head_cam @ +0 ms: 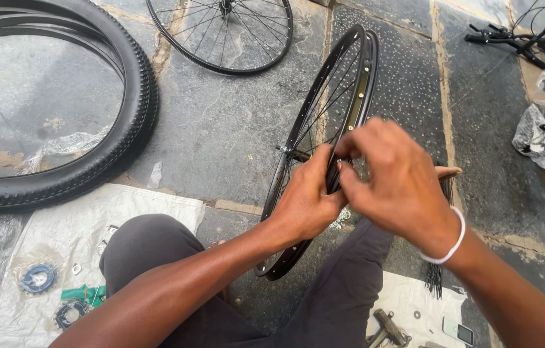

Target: The person builds a bicycle wheel by inserting metal spokes into the holes of a rim and securing them with small fasteners.

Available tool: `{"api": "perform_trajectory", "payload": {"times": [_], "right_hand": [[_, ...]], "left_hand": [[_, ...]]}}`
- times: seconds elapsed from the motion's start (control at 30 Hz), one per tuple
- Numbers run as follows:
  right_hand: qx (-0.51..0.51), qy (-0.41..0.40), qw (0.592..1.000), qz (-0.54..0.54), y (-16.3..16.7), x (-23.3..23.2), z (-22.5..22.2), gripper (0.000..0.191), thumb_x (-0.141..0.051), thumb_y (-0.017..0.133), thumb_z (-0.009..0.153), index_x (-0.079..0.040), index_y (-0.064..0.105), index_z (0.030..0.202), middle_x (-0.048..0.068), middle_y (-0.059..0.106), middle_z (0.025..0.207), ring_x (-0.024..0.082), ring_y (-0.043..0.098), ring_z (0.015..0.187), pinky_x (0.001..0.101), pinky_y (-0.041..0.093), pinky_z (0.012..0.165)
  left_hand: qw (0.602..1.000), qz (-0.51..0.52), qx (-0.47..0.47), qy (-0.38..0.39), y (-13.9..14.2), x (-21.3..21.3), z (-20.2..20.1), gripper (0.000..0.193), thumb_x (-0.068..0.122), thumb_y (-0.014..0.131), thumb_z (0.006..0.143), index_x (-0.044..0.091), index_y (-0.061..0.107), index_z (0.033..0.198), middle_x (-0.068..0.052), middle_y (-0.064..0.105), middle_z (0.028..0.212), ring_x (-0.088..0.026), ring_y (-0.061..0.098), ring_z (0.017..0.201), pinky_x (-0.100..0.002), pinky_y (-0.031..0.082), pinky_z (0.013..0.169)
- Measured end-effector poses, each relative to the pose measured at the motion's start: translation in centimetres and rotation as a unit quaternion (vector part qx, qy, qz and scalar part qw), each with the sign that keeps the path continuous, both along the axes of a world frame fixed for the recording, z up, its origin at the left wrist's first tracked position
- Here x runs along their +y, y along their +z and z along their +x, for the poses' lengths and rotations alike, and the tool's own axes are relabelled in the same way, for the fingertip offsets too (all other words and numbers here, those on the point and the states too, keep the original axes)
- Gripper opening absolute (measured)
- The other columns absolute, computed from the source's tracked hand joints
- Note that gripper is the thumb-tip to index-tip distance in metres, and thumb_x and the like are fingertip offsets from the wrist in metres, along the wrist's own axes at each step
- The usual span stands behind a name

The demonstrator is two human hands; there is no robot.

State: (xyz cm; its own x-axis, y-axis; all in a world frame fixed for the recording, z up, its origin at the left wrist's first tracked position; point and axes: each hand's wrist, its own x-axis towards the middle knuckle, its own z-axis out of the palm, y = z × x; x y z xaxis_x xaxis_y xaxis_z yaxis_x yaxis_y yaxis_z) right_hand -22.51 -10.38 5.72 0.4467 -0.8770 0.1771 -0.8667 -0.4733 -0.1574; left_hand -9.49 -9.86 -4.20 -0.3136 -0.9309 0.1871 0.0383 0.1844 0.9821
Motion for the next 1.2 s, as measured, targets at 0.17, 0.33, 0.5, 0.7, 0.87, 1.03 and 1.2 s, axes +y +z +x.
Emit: {"api": "perform_trajectory", "payload": {"times": [0.17,0.33,0.5,0.7,0.87,1.03,1.2], "right_hand": [[0.064,0.079,0.987,-0.122,0.0,1.1,0.0,0.013,-0.011,0.071,0.084,-0.001,0.064,0.089,0.012,0.059,0.085,0.03,0.06,0.082,0.0412,0.053,0.066],[-0.001,0.071,0.994,-0.087,0.2,0.4,-0.2,0.013,-0.01,0.07,0.086,0.001,0.064,0.089,0.012,0.059,0.087,0.03,0.059,0.082,0.0427,0.053,0.07],[0.012,0.08,0.993,-0.088,0.3,0.0,-1.0,0.012,-0.01,0.07,0.084,0.0,0.065,0.087,0.013,0.06,0.085,0.031,0.062,0.082,0.043,0.054,0.067],[0.023,0.094,0.992,-0.079,-0.9,-0.8,-2.8,0.016,-0.013,0.07,0.088,0.001,0.065,0.086,0.013,0.061,0.082,0.027,0.064,0.077,0.0396,0.055,0.06],[-0.33,-0.081,0.939,-0.043,-6.0,0.1,-4.2,0.02,-0.018,0.066,0.102,0.0,0.071,0.094,0.01,0.066,0.076,0.017,0.063,0.06,0.0334,0.049,0.051],[-0.655,-0.007,0.697,0.291,-14.7,-1.0,-1.3,0.038,-0.034,0.052,0.102,-0.01,0.064,0.128,0.004,0.072,0.088,0.012,0.069,0.067,0.025,0.059,0.057],[-0.754,0.134,0.568,0.302,-17.3,-2.4,1.2,0.035,-0.032,0.055,0.11,0.0,0.067,0.12,0.006,0.068,0.089,0.014,0.066,0.072,0.0287,0.057,0.06]], "left_hand": [[1.0,0.001,0.001,0.015,-0.4,-0.4,-0.3,0.022,0.001,0.056,0.087,0.002,0.046,0.107,-0.01,0.059,0.075,-0.017,0.058,0.062,-0.037,0.043,0.053],[0.999,0.032,-0.013,0.019,-0.4,-0.7,-0.9,0.02,0.001,0.056,0.086,0.002,0.048,0.105,-0.011,0.058,0.075,-0.016,0.056,0.063,-0.037,0.044,0.052],[0.999,0.007,-0.001,0.042,-0.1,-0.9,-1.3,0.019,0.002,0.059,0.089,0.002,0.05,0.106,-0.009,0.057,0.076,-0.014,0.055,0.067,-0.034,0.045,0.056],[0.998,0.046,-0.014,0.029,0.1,-0.7,-1.5,0.021,0.008,0.064,0.09,0.003,0.051,0.105,-0.003,0.055,0.071,-0.008,0.051,0.063,-0.032,0.043,0.052],[0.998,0.046,-0.022,0.026,-0.2,-0.8,-0.4,0.02,0.022,0.066,0.098,0.003,0.063,0.103,0.001,0.052,0.068,-0.009,0.046,0.059,-0.031,0.038,0.05],[0.963,-0.196,-0.119,0.141,-0.3,-0.8,1.2,0.033,0.033,0.053,0.116,0.003,0.068,0.119,-0.008,0.056,0.111,-0.015,0.059,0.101,-0.028,0.052,0.081],[0.978,-0.108,-0.097,0.147,0.2,-0.6,3.0,0.043,0.034,0.058,0.106,0.007,0.063,0.139,-0.008,0.054,0.128,-0.018,0.059,0.109,-0.032,0.052,0.082]]}}
